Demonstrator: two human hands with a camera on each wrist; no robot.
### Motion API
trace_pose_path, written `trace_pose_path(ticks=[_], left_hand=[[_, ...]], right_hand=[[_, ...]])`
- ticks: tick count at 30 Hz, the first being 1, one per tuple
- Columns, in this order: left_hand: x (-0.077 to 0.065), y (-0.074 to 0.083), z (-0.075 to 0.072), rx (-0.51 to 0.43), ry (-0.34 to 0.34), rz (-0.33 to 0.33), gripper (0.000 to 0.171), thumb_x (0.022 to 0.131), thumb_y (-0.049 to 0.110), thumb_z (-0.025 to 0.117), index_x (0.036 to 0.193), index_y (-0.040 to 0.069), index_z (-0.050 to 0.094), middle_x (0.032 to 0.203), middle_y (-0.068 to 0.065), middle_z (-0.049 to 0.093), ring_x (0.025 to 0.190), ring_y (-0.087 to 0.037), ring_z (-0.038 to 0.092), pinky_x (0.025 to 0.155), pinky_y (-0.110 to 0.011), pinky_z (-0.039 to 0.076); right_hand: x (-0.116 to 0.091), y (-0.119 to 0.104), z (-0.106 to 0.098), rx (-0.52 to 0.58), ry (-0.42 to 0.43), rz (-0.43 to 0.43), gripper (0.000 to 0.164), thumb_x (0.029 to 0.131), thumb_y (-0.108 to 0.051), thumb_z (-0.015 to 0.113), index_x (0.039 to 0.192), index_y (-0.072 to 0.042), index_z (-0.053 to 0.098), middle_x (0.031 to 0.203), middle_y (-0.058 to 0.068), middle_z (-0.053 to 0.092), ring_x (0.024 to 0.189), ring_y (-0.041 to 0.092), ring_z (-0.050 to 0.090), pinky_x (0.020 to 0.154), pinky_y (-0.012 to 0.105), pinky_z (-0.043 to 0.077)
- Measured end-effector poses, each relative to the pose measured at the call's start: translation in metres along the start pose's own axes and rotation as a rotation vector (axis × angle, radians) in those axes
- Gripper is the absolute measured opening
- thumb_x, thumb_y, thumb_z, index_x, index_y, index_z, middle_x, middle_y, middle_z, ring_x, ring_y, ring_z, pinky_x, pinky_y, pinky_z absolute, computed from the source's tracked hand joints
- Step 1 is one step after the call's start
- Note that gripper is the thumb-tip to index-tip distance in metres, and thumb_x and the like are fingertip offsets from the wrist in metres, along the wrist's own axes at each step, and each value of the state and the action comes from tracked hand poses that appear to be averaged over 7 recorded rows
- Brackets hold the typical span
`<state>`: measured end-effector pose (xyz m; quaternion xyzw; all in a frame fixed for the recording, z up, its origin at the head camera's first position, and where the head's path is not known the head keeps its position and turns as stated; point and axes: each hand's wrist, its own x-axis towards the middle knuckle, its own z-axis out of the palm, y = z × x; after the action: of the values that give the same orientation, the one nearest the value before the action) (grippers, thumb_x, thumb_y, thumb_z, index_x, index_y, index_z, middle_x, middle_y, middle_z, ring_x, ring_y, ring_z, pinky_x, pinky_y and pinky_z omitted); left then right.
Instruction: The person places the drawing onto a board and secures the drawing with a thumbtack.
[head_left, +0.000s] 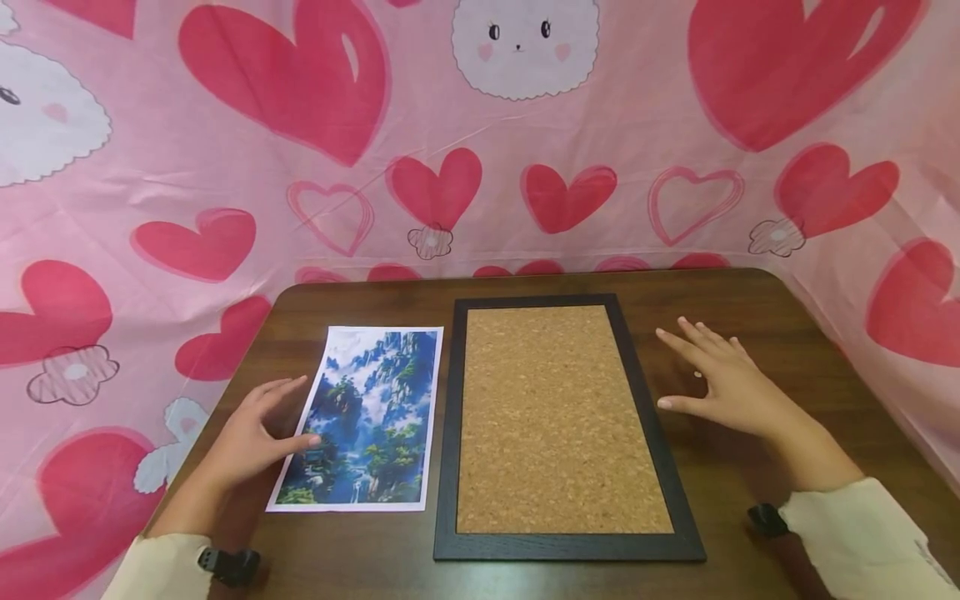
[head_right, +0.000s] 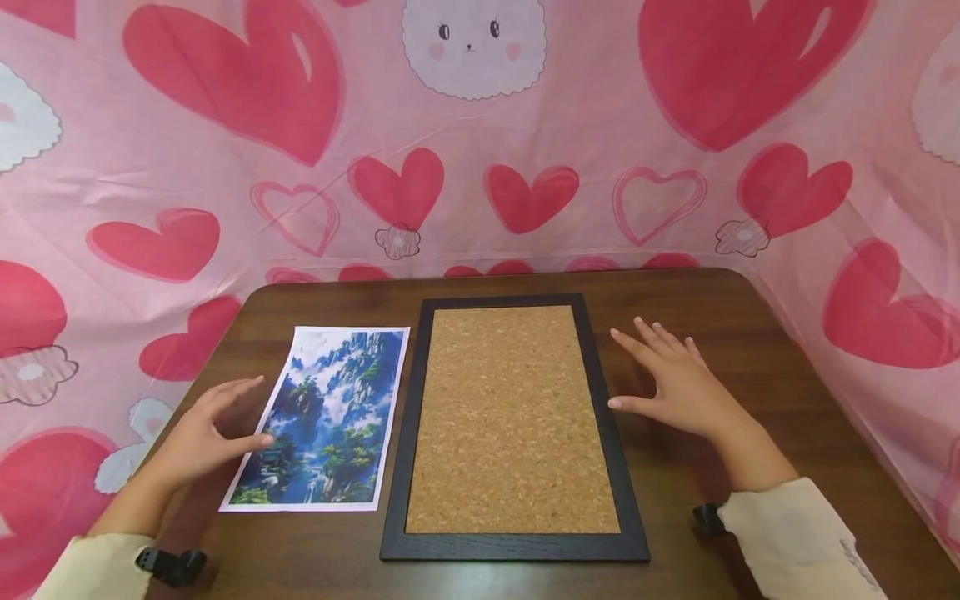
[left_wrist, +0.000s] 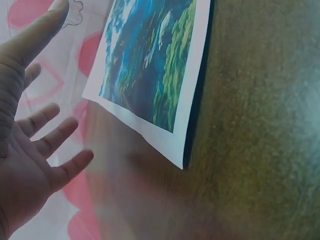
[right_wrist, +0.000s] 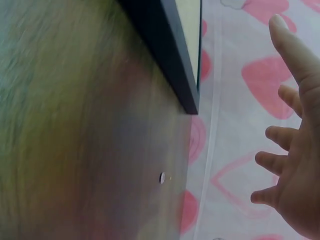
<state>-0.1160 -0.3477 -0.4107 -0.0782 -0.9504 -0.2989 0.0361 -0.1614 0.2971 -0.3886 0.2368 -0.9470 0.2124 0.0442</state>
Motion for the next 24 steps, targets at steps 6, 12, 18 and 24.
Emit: trace_pose_path(ticks=[6, 12, 18, 24], left_hand=[[0.002, -0.005, -0.002, -0.093, -0.048, -0.129, 0.078, 0.075, 0.036, 0.084, 0.139, 0.004, 0.052, 0.136, -0.024, 0.045, 0.113, -0.048, 0.054, 0.085, -0.057, 0.052], [0.005, -0.013, -0.002, -0.12, -0.074, -0.192, 0.069, 0.075, 0.037, 0.084, 0.13, 0.002, 0.061, 0.13, -0.022, 0.052, 0.107, -0.042, 0.058, 0.08, -0.044, 0.057], [0.006, -0.018, -0.002, -0.139, -0.078, -0.206, 0.061, 0.075, 0.034, 0.085, 0.123, 0.002, 0.066, 0.122, -0.021, 0.06, 0.106, -0.039, 0.059, 0.079, -0.04, 0.058], [0.009, -0.016, 0.0, -0.138, -0.107, -0.259, 0.06, 0.074, 0.032, 0.085, 0.122, 0.0, 0.066, 0.112, -0.021, 0.064, 0.098, -0.034, 0.061, 0.076, -0.041, 0.058]], right_hand=[[0.013, -0.005, 0.0, 0.078, -0.006, -0.049, 0.104, 0.068, -0.039, 0.088, 0.154, -0.022, 0.032, 0.158, 0.022, 0.019, 0.142, 0.049, 0.017, 0.104, 0.076, 0.01], [0.025, -0.013, 0.0, 0.15, -0.036, -0.077, 0.109, 0.065, -0.035, 0.091, 0.154, -0.02, 0.031, 0.16, 0.018, 0.016, 0.141, 0.05, 0.018, 0.101, 0.076, 0.02], [0.038, -0.025, 0.004, 0.191, -0.058, -0.086, 0.109, 0.065, -0.03, 0.091, 0.155, -0.023, 0.029, 0.161, 0.013, 0.015, 0.142, 0.045, 0.019, 0.1, 0.074, 0.026], [0.051, -0.031, 0.006, 0.224, -0.108, -0.099, 0.106, 0.071, -0.03, 0.088, 0.156, -0.023, 0.026, 0.161, 0.014, 0.014, 0.141, 0.047, 0.02, 0.1, 0.074, 0.026]])
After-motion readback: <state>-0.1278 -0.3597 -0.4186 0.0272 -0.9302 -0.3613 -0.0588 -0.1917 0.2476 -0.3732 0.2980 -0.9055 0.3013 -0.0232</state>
